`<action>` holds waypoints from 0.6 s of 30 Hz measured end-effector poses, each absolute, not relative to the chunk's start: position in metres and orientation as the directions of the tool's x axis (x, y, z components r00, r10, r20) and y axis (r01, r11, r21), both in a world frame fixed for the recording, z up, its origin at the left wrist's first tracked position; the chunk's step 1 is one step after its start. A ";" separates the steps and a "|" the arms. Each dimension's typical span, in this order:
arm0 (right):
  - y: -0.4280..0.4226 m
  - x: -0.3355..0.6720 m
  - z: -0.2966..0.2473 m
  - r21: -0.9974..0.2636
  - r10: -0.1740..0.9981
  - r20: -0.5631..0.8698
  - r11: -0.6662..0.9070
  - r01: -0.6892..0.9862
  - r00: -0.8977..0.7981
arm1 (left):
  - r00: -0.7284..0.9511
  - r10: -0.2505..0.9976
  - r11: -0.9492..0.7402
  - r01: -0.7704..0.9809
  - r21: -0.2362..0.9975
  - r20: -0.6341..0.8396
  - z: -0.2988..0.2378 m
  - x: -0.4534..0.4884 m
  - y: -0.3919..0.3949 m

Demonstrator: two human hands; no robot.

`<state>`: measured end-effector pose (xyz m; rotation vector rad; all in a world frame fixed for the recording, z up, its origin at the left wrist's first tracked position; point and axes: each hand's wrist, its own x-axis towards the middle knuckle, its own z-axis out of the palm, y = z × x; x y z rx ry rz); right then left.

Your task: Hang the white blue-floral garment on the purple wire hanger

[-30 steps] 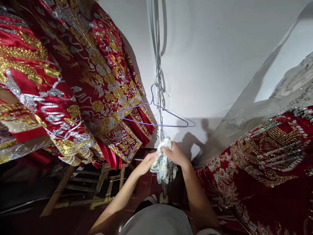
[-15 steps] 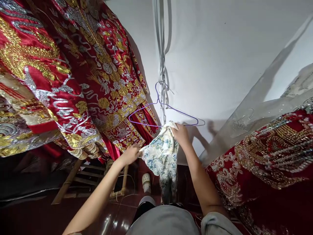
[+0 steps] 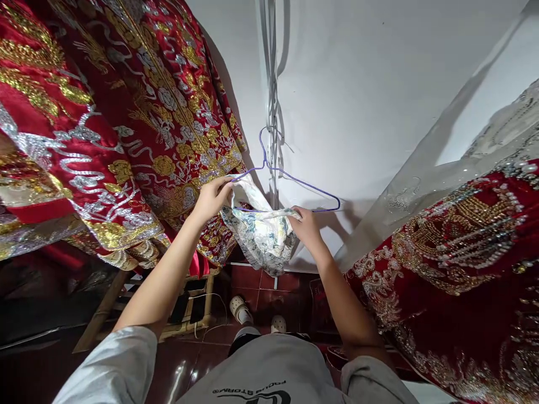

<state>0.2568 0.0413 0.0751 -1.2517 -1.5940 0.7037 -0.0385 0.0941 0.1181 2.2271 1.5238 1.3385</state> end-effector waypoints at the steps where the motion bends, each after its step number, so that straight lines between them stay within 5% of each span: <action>1: 0.038 0.257 0.073 -0.864 0.935 0.352 0.340 0.372 -0.036 | 0.130 0.785 -0.524 0.661 0.537 0.605 0.121 -0.035 0.097; 11: 0.033 0.320 0.083 -0.852 0.797 0.483 0.331 0.407 0.363 | 0.342 0.731 -0.625 0.685 0.376 0.591 0.123 -0.047 0.105; 18: 0.048 0.354 0.103 -0.964 0.961 0.228 0.201 0.171 0.157 | 0.242 0.733 -0.602 0.666 0.441 0.636 0.134 -0.056 0.108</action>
